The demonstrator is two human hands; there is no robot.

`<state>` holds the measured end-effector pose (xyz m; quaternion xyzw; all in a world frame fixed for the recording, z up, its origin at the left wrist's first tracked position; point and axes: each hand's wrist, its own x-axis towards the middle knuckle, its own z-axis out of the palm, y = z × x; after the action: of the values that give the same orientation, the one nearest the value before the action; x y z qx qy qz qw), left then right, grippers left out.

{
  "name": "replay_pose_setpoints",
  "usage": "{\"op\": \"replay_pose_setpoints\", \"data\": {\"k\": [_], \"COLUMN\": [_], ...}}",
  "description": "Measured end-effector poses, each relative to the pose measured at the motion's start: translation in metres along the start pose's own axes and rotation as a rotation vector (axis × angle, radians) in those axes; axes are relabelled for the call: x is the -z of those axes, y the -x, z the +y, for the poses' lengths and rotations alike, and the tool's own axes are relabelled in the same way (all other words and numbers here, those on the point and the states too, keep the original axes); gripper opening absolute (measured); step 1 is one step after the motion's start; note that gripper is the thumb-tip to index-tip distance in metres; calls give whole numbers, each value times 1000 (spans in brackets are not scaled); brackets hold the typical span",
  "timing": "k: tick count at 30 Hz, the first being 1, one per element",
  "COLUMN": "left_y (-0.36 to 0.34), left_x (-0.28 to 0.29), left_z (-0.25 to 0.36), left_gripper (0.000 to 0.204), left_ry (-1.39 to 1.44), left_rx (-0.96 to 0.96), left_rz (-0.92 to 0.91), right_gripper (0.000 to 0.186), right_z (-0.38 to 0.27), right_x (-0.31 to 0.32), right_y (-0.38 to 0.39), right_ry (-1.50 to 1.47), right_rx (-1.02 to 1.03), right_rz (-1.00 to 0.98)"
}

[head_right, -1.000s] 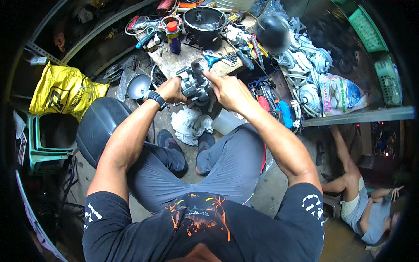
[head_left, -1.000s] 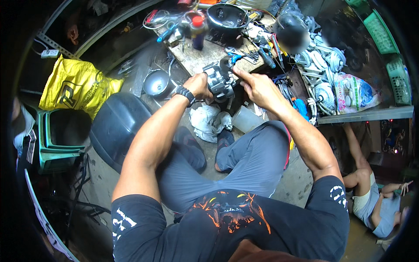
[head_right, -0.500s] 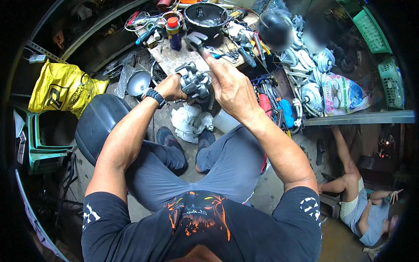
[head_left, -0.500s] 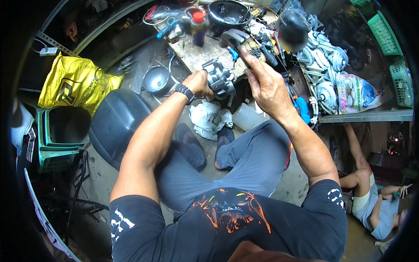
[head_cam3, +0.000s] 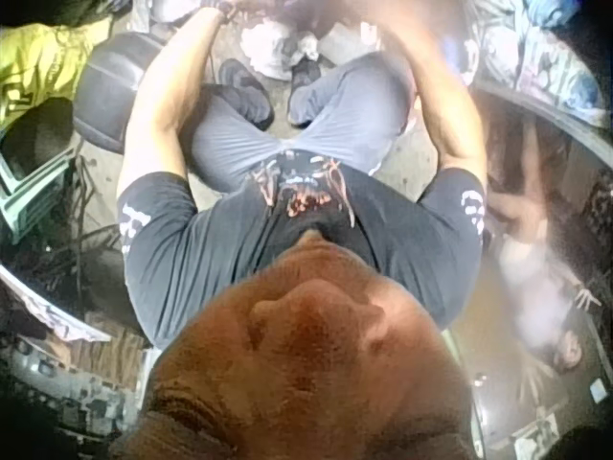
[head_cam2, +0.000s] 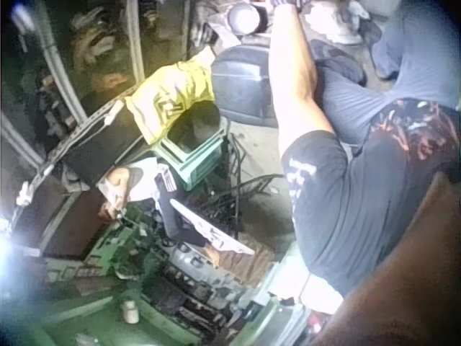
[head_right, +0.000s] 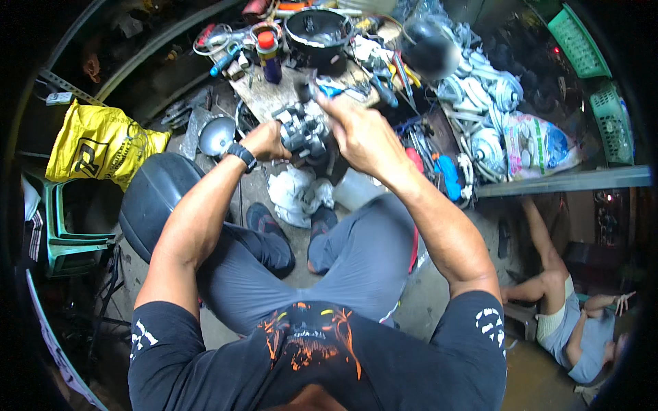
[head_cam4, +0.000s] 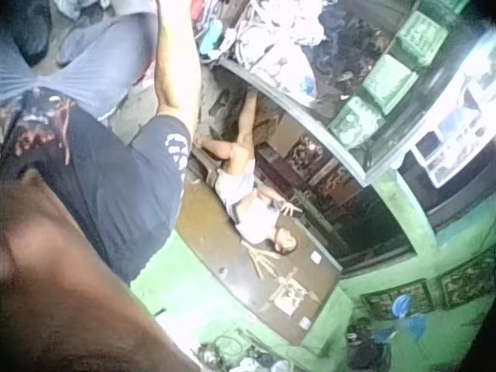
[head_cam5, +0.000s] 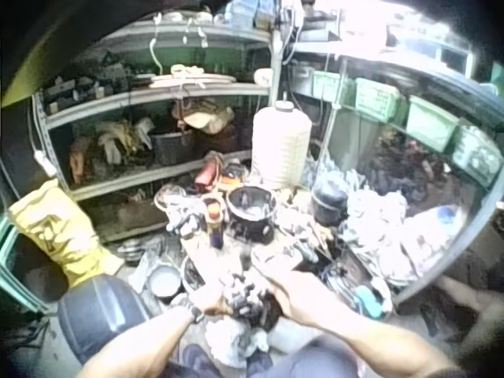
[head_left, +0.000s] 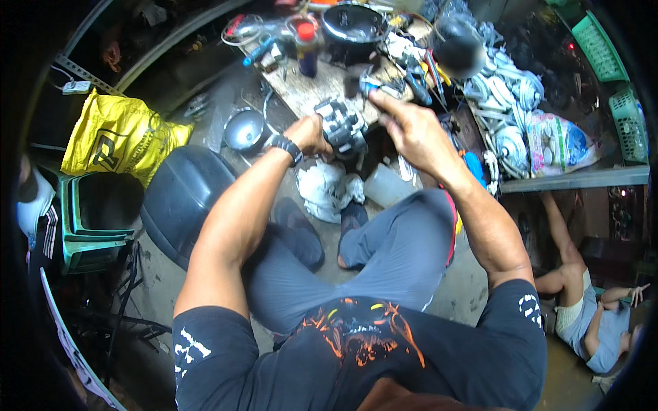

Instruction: The person cleans and reassembles a mechanical starter motor on a workbench using a spray can and a wrench.

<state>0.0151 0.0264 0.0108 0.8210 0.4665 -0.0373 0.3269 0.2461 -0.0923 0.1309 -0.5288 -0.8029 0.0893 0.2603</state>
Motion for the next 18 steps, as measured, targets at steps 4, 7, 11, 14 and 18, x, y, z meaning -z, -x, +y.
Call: {"op": "replay_pose_setpoints", "data": {"k": [4,7,11,14,18], "left_y": [-3,2,1,-5,-5], "left_x": [-4,-6,0,3,0], "left_z": [-5,-4,-9,8,-10], "left_gripper": [52,52,56,57,57], "left_ry": [24,45,41,6,-14], "left_rx": [-40,-76,-30,-31,0], "left_rz": [67,46,16,5,-51], "right_gripper": [47,45,45,46,46], "right_z": [-9,3,-23,17,1], "right_x": [-9,-13,2,-20,-5], "right_y": [9,5,-5,18,-5], "right_ry": [13,53,-41,67,-11], "right_rx": [-60,-220,4,-164,39], "right_rz": [92,-250,139,-158,23]}}
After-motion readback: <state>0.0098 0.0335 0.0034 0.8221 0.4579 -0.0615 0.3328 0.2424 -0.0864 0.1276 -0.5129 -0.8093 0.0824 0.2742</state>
